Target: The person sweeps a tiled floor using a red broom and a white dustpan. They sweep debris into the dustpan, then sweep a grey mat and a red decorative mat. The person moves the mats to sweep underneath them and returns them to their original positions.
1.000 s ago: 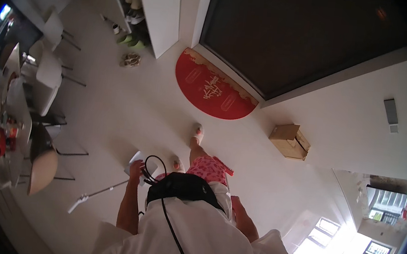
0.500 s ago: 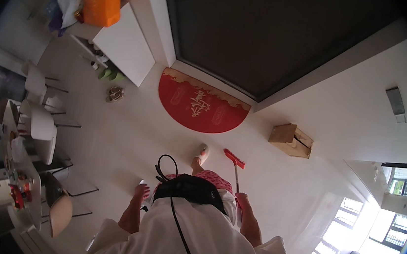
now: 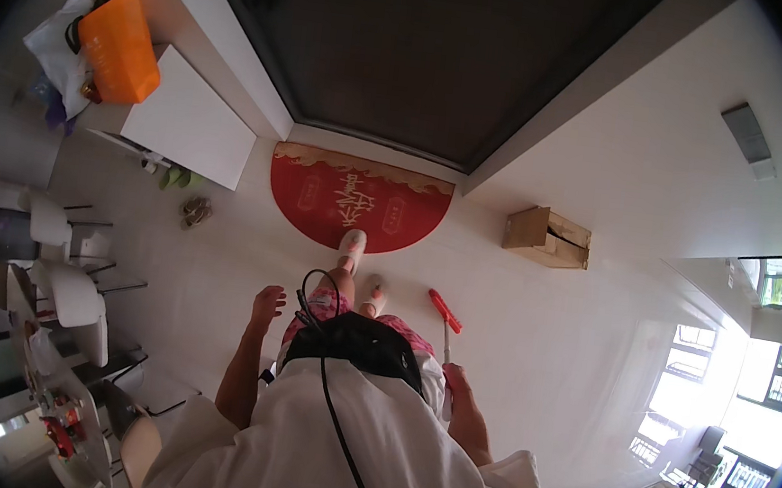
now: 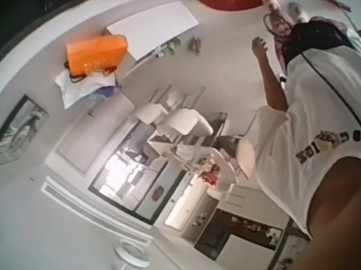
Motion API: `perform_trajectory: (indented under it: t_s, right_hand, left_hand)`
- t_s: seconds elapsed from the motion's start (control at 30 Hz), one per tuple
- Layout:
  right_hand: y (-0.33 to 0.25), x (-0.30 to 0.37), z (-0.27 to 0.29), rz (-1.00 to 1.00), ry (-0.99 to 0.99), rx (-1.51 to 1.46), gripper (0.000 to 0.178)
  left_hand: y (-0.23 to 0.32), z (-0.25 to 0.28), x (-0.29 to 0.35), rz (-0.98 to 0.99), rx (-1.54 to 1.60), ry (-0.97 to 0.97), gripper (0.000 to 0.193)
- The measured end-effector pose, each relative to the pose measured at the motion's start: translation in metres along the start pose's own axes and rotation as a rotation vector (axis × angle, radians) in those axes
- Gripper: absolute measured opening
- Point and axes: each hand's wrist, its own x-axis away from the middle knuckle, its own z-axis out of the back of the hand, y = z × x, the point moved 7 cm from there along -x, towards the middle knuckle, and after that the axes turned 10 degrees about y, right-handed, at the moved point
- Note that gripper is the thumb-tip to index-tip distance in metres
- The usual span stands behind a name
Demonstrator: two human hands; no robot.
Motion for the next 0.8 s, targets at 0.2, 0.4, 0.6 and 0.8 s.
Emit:
perform_trajectory:
  t_s: [0.2,0.4,0.6,0.8]
  right_hand:
    - [0.016,-0.003,-0.011,0.054,-0.062,0.048,0.024]
    - [0.025,-0.006,-0.021,0.045,-0.081,0.032,0.025]
    - [0.025,-0.016,-0.038,0.048,-0.106,0.091,0.027]
    - [-0.03,-0.019,-0.038,0.224,-0.177,0.2,0.027]
  left_hand:
    - [0.01,-0.019,-0.017,0.043,-0.002,-0.048,0.033]
    - [0.042,-0.03,-0.02,-0.016,0.001,-0.011,0.031]
    - [0.004,0.005,0.013,0.006,0.0,0.008,0.027]
    - [-0.087,0.049,0.03,0.033,0.119,0.083,0.027]
